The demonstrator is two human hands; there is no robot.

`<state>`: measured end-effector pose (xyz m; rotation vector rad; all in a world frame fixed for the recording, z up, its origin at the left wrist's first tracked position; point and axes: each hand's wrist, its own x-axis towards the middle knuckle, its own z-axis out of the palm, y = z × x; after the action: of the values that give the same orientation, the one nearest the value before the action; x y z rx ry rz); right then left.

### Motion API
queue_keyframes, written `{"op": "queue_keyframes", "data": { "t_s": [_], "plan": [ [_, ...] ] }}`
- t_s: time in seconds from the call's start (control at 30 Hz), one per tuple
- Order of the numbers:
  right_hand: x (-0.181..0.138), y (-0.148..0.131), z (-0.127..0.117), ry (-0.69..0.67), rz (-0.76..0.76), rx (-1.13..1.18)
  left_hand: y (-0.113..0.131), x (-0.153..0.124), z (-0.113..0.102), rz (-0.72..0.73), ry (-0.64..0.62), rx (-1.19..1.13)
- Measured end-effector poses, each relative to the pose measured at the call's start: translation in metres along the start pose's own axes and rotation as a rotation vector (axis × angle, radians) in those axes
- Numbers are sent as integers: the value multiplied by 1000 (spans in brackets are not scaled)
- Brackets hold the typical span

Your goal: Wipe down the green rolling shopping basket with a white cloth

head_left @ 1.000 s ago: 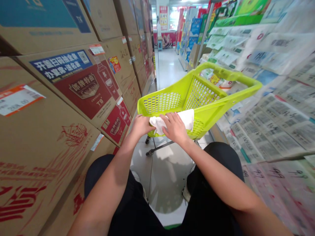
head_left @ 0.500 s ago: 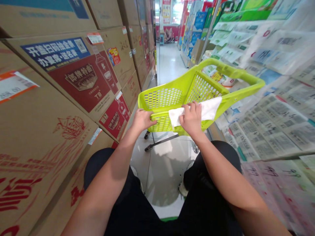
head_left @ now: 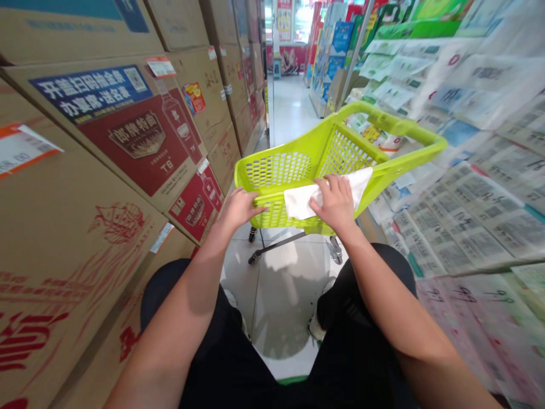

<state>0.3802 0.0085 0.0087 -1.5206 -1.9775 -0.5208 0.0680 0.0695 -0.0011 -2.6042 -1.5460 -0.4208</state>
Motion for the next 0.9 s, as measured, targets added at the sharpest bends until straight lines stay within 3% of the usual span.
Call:
{"op": "queue_keyframes", "data": {
  "t_s": [0.1,0.3,0.4,0.63,0.9],
  "plan": [
    [-1,0,0,46,45,-9,11,0,-1,-6,-29,30],
    [-3,-64,12,-61,-82,176,33,-2,-11,10,-85,32],
    [5,-78,16,-61,-133,236,34,-4,-15,16,-98,49],
    [23,-48,13,-184,-196,98,29,-7,-15,31,-86,59],
    [27,20,-3,-1,16,-74,21,-2,-11,28,-90,90]
  ]
}}
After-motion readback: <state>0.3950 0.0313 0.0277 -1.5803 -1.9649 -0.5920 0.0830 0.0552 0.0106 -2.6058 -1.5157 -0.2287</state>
